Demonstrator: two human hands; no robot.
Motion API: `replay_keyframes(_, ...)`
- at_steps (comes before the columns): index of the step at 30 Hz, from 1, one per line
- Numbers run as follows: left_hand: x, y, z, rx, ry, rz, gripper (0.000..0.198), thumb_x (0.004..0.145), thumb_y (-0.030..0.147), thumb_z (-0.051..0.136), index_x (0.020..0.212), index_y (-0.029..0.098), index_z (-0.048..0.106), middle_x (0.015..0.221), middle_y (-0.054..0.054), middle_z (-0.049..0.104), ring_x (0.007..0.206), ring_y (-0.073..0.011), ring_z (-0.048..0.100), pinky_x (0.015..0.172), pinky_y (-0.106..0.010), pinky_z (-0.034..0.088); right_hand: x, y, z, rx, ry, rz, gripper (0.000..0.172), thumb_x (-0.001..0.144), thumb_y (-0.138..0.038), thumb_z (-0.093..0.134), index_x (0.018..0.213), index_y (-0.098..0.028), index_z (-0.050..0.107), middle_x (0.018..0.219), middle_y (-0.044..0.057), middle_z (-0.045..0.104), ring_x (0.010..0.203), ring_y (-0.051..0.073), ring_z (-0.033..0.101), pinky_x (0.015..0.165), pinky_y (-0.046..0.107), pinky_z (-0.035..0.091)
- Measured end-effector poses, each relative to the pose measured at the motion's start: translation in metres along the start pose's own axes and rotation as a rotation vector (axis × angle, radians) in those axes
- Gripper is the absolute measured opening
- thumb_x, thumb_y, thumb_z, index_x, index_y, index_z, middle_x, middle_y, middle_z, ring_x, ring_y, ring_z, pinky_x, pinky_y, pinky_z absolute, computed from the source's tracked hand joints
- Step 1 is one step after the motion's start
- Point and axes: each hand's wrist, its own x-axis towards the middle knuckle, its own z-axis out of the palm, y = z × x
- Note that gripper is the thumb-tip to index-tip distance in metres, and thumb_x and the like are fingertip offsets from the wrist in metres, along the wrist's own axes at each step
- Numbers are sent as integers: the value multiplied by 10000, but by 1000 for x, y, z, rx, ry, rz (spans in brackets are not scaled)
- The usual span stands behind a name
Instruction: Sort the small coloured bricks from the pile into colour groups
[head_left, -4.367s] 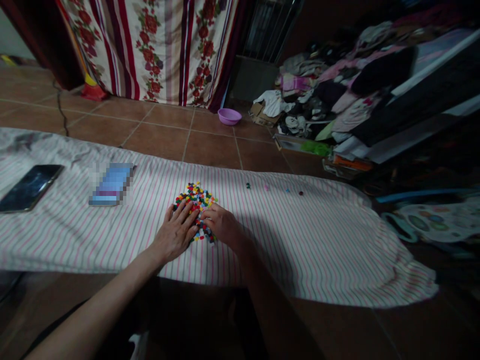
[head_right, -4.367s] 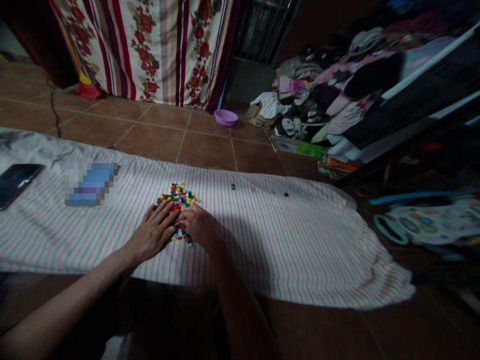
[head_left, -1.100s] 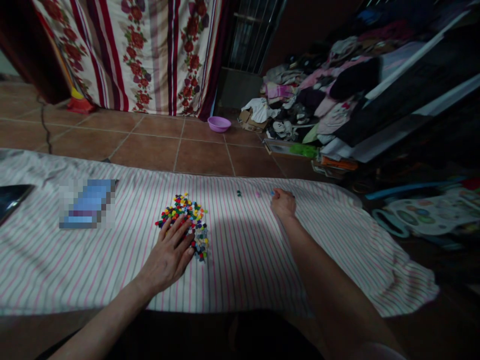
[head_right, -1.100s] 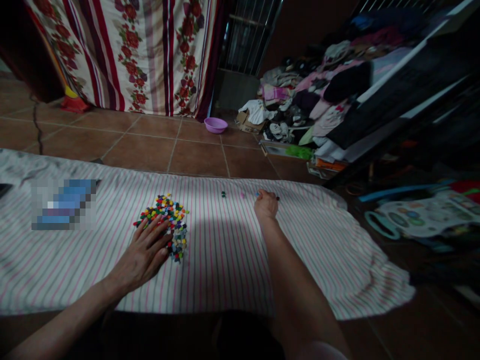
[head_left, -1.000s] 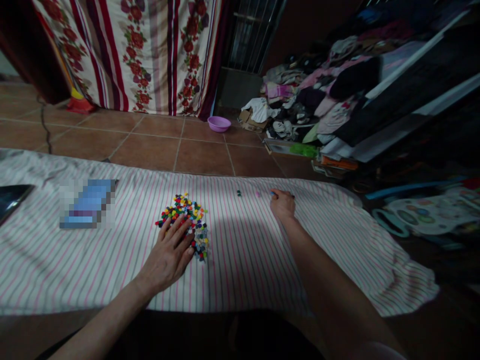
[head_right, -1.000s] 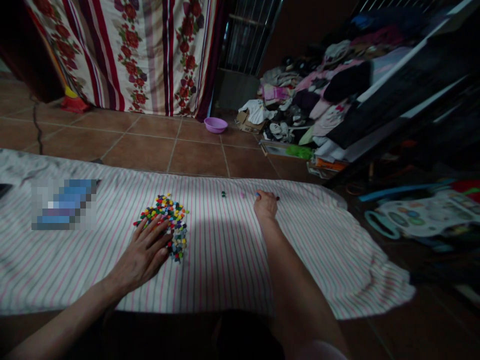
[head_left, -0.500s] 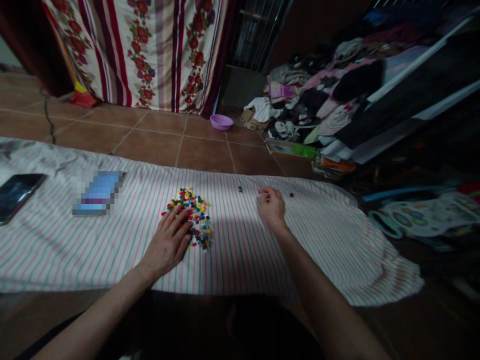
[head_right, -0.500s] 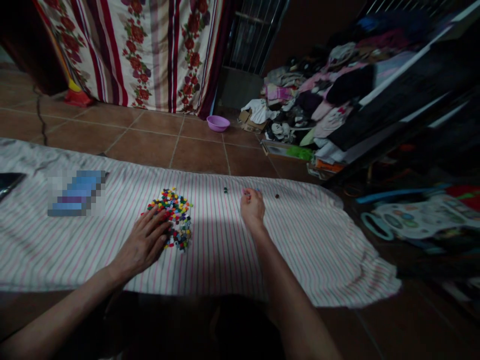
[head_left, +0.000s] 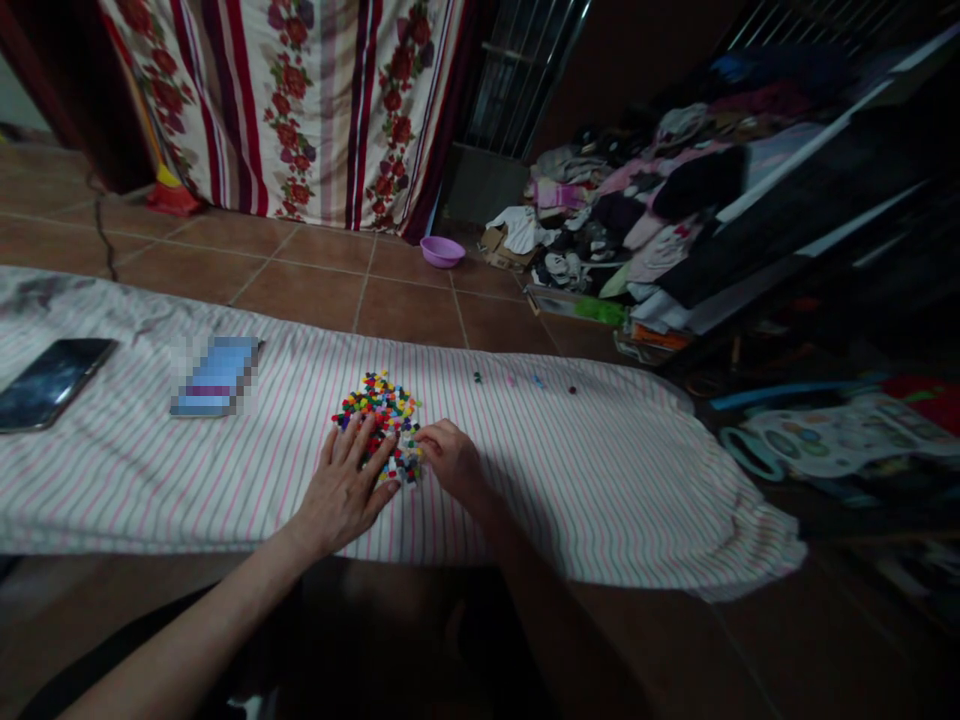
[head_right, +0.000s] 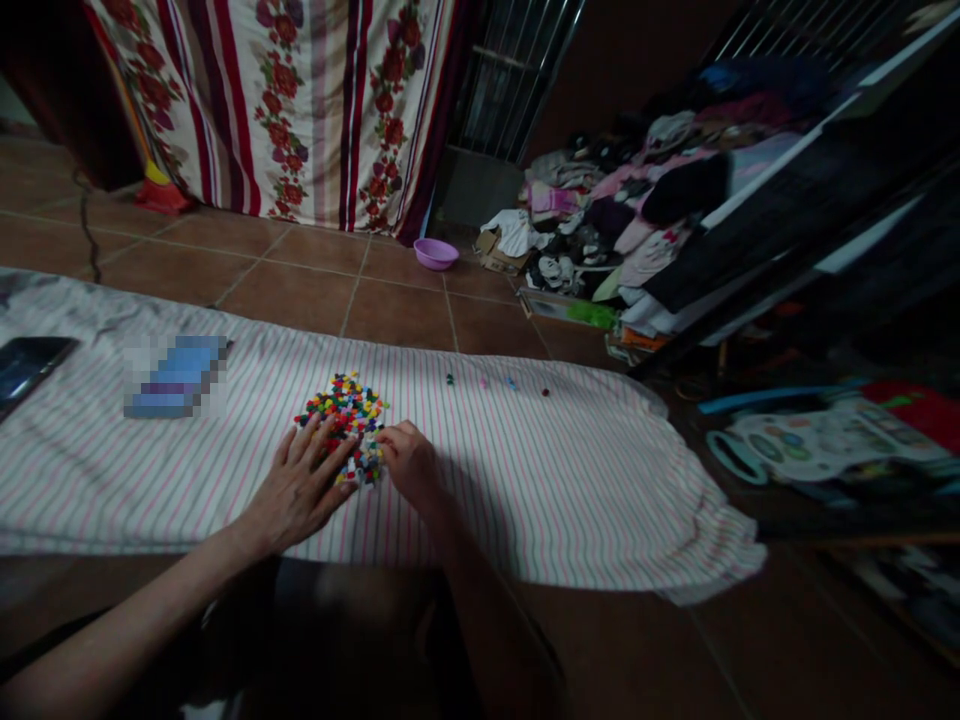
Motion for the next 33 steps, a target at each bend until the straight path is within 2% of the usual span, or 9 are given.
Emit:
replay_keyframes(5, -1, 11, 1, -16, -40, 82, 564, 903, 528, 476, 1421, 317, 401, 1554, -91, 278, 1444, -325, 192, 1123, -551, 248, -4, 3, 5, 33, -12, 13, 189, 824, -104, 554, 904, -203, 693, 838, 33, 635, 777, 153, 603, 727, 263, 479)
replay_keyframes(9, 0, 14, 4, 1, -38, 100, 521, 916, 486, 471, 1402, 299, 435, 1526, -70, 345, 1442, -311, 206, 1137, -543, 230, -5, 6, 4, 98, -22, 41, 173, 830, -115, 570, 931, -194, 687, 845, 37, 642, 769, 149, 620, 712, 257, 494)
replay_keyframes(14, 2, 13, 8, -4, -36, 72, 489, 931, 431, 459, 1386, 252, 461, 1517, -85, 358, 1441, -298, 214, 1147, -530, 226, -6, 7, 1, 33, -23, -50, 189, 871, -121, 537, 929, -197, 700, 856, 39, 650, 816, 155, 612, 759, 269, 483)
replay_keyframes(21, 1, 9, 7, -39, -27, 49, 424, 948, 353, 443, 1337, 201, 514, 1509, -127, 361, 1439, -297, 219, 1142, -531, 252, -4, 3, 0, -39, -103, -143, 224, 891, -113, 521, 1005, -194, 696, 921, 61, 660, 880, 173, 615, 806, 283, 477)
replay_keyframes(25, 3, 9, 6, -62, -9, 71, 410, 949, 323, 443, 1316, 162, 528, 1501, -164, 361, 1439, -317, 211, 1129, -556, 269, 0, -1, -3, -61, -121, -145, 159, 884, -133, 548, 945, -194, 681, 897, 50, 662, 869, 173, 606, 812, 288, 468)
replay_keyframes(29, 5, 9, 6, -96, 16, 125, 360, 946, 258, 435, 1268, 162, 567, 1457, -162, 430, 1434, -312, 230, 1126, -548, 291, 1, -8, -7, -84, -123, -124, 74, 845, -144, 605, 873, -194, 652, 870, 37, 653, 840, 170, 596, 784, 279, 455)
replay_keyframes(33, 7, 8, 8, -125, 34, 176, 361, 924, 186, 441, 1260, 138, 566, 1424, -169, 464, 1435, -306, 228, 1131, -531, 309, 3, -14, -5, -132, -105, -126, 70, 827, -129, 616, 822, -199, 623, 839, 26, 651, 835, 169, 587, 776, 276, 437)
